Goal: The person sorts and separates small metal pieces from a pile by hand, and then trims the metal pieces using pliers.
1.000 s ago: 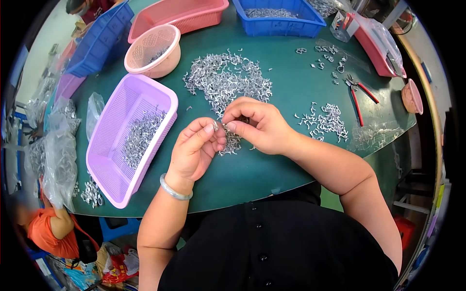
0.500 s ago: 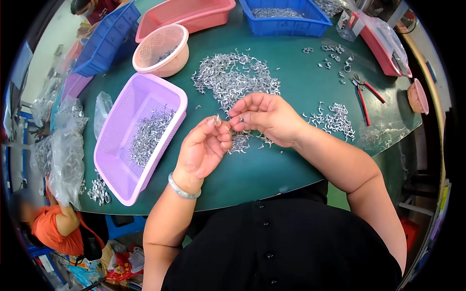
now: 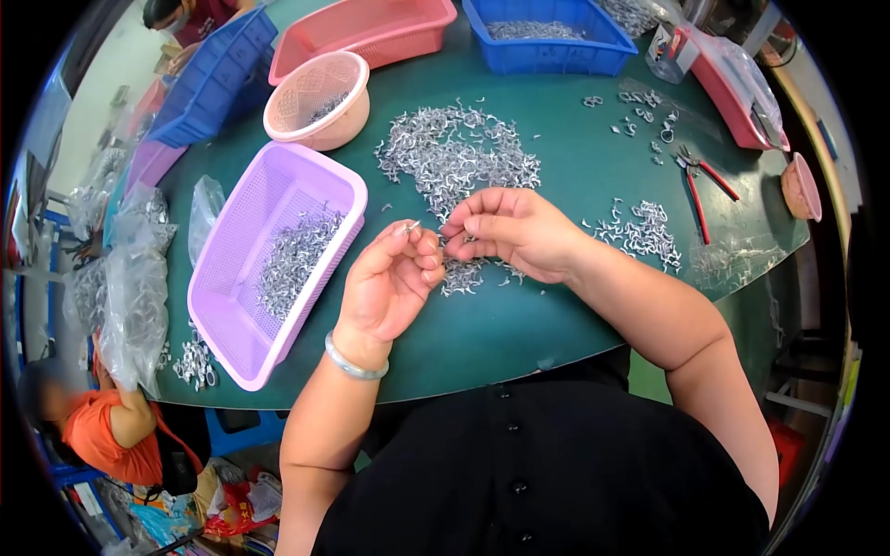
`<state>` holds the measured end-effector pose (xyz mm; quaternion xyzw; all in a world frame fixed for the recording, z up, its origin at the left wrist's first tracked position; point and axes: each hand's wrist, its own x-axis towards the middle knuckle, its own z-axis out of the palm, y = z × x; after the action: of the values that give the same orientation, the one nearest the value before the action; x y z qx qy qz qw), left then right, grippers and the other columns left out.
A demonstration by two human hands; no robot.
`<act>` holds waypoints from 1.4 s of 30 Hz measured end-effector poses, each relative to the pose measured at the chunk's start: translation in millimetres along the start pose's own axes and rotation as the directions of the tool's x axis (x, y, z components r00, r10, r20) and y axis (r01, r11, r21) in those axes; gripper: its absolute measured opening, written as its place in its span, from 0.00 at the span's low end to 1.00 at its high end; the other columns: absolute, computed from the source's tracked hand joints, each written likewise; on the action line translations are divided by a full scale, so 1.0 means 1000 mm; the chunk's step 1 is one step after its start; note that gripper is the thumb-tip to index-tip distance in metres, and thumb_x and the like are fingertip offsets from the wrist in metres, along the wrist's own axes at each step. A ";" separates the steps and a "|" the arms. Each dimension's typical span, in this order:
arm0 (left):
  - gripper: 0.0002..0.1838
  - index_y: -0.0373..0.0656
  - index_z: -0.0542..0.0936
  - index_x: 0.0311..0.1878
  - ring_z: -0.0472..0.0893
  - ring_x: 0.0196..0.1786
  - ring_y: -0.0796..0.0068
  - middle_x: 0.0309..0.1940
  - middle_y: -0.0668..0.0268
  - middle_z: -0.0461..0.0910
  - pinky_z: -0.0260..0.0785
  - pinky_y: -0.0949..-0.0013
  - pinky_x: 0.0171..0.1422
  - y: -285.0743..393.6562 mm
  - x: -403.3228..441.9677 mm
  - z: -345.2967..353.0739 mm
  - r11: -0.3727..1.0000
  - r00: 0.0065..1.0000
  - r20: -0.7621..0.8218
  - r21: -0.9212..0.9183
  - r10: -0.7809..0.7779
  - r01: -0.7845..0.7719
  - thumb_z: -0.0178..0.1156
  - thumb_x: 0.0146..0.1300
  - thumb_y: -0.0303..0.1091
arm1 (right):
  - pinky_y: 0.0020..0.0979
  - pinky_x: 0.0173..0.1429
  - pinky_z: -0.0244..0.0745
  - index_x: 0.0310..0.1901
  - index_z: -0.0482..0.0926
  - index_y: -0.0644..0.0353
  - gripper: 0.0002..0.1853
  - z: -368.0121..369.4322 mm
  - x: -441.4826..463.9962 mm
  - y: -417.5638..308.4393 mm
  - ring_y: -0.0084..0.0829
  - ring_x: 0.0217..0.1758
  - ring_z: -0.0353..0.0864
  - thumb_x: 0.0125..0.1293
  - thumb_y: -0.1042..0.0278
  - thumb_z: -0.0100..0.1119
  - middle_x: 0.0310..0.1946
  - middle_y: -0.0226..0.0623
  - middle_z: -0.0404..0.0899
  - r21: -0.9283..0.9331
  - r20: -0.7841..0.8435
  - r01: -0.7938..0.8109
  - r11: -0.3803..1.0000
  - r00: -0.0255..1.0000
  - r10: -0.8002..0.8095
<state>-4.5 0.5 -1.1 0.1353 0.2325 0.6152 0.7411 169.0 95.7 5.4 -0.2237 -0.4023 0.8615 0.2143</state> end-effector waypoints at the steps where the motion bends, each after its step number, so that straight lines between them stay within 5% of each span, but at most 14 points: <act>1: 0.06 0.42 0.74 0.34 0.72 0.31 0.76 0.29 0.65 0.75 0.65 0.74 0.37 0.000 0.000 0.000 1.000 1.000 0.004 0.001 0.001 -0.001 0.52 0.62 0.32 | 0.29 0.47 0.77 0.42 0.72 0.69 0.08 0.000 0.000 0.000 0.32 0.40 0.79 0.60 0.81 0.49 0.37 0.41 0.75 0.003 0.007 -0.002 1.000 1.000 0.002; 16: 0.08 0.39 0.75 0.32 0.72 0.29 0.76 0.27 0.65 0.74 0.66 0.75 0.34 -0.007 -0.001 0.004 0.990 0.974 -0.209 0.123 0.092 -0.067 0.53 0.62 0.33 | 0.24 0.37 0.74 0.43 0.72 0.68 0.09 0.000 -0.001 -0.001 0.24 0.32 0.77 0.60 0.81 0.49 0.34 0.37 0.76 -0.163 0.003 0.012 0.987 1.000 -0.011; 42: 0.06 0.39 0.75 0.35 0.73 0.30 0.77 0.28 0.65 0.75 0.66 0.75 0.35 -0.010 -0.001 0.006 0.990 0.982 -0.152 0.105 0.109 -0.093 0.53 0.63 0.32 | 0.23 0.36 0.74 0.44 0.72 0.68 0.10 0.002 -0.001 0.000 0.24 0.32 0.77 0.60 0.81 0.48 0.36 0.38 0.76 -0.153 0.011 0.033 0.988 0.999 -0.032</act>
<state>7.3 -2.5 -0.7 0.1341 0.3129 0.6486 0.6807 168.6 94.1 6.5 -0.2292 -0.4716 0.8256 0.2087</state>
